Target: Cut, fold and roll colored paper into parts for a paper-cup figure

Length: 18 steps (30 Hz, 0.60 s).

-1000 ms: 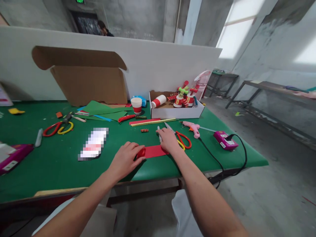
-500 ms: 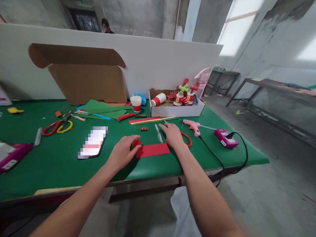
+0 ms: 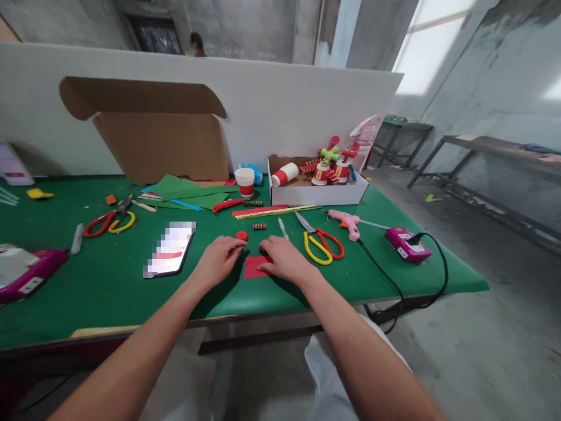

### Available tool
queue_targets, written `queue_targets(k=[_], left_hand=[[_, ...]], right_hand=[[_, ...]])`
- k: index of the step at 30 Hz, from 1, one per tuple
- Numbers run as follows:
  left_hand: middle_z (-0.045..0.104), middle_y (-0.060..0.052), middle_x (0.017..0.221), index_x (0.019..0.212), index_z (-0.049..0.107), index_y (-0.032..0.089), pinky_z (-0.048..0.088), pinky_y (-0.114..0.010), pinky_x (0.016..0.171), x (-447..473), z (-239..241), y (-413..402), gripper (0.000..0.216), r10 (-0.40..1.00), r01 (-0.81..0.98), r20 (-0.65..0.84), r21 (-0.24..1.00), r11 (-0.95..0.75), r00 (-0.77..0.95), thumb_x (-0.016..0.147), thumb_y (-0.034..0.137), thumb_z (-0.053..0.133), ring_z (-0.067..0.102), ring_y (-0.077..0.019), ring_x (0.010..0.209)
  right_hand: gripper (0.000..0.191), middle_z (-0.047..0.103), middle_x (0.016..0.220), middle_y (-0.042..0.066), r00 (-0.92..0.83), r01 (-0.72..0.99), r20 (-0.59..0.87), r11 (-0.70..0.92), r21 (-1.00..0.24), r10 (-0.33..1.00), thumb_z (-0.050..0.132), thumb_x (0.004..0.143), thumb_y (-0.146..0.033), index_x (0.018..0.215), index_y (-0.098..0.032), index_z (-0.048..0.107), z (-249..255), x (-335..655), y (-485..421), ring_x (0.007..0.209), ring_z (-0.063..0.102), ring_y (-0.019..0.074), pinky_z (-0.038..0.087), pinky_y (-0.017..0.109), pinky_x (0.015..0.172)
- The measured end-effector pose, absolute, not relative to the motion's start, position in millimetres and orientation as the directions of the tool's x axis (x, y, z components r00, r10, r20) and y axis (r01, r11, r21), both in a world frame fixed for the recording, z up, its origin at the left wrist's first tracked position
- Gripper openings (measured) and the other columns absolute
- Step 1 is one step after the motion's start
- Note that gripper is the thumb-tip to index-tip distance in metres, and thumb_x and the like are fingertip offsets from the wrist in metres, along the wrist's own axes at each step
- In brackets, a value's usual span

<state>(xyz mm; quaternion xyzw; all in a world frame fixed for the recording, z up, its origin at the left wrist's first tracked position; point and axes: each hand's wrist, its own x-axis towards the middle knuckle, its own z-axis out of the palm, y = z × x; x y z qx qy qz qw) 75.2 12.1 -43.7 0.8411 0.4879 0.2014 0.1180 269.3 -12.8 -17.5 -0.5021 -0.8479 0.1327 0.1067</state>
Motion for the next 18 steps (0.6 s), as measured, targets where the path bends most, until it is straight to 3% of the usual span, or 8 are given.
queue_targets(k=[8, 15, 18], left_hand=[[0.061, -0.009, 0.103, 0.097, 0.062, 0.018, 0.042, -0.037, 0.080, 81, -40, 7, 0.017, 0.862, 0.817, 0.059, 0.294, -0.497, 0.503, 0.084, 0.028, 0.056, 0.052, -0.0256, 0.095], [0.061, -0.008, 0.091, 0.076, 0.059, 0.019, 0.040, -0.036, 0.077, 89, -44, 2, 0.008, 0.873, 0.792, 0.087, 0.385, -0.474, 0.480, 0.081, 0.018, 0.053, 0.053, -0.0253, 0.092], [0.061, -0.006, 0.083, 0.072, 0.054, 0.018, 0.041, -0.033, 0.074, 85, -42, 1, 0.011, 0.875, 0.768, 0.120, 0.433, -0.472, 0.470, 0.081, 0.014, 0.050, 0.055, -0.0217, 0.086]], right_hand=[[0.034, 0.061, 0.103, 0.010, -0.480, 0.811, 0.045, 0.463, -0.356, 0.876, 0.073, 0.076, -0.027, 0.105, -0.014, 0.061, -19, 271, -12, 0.098, 0.056, 0.0229, 0.044, 0.033, 0.085], [0.044, 0.062, 0.106, 0.012, -0.464, 0.816, 0.074, 0.458, -0.352, 0.883, 0.074, 0.075, -0.026, 0.115, -0.013, 0.059, -25, 272, -13, 0.099, 0.058, 0.0245, 0.045, 0.037, 0.087], [0.040, 0.062, 0.107, 0.012, -0.417, 0.765, 0.280, 0.501, -0.405, 0.864, 0.070, 0.079, -0.028, 0.116, -0.016, 0.059, -21, 270, -17, 0.100, 0.058, 0.0240, 0.046, 0.038, 0.087]])
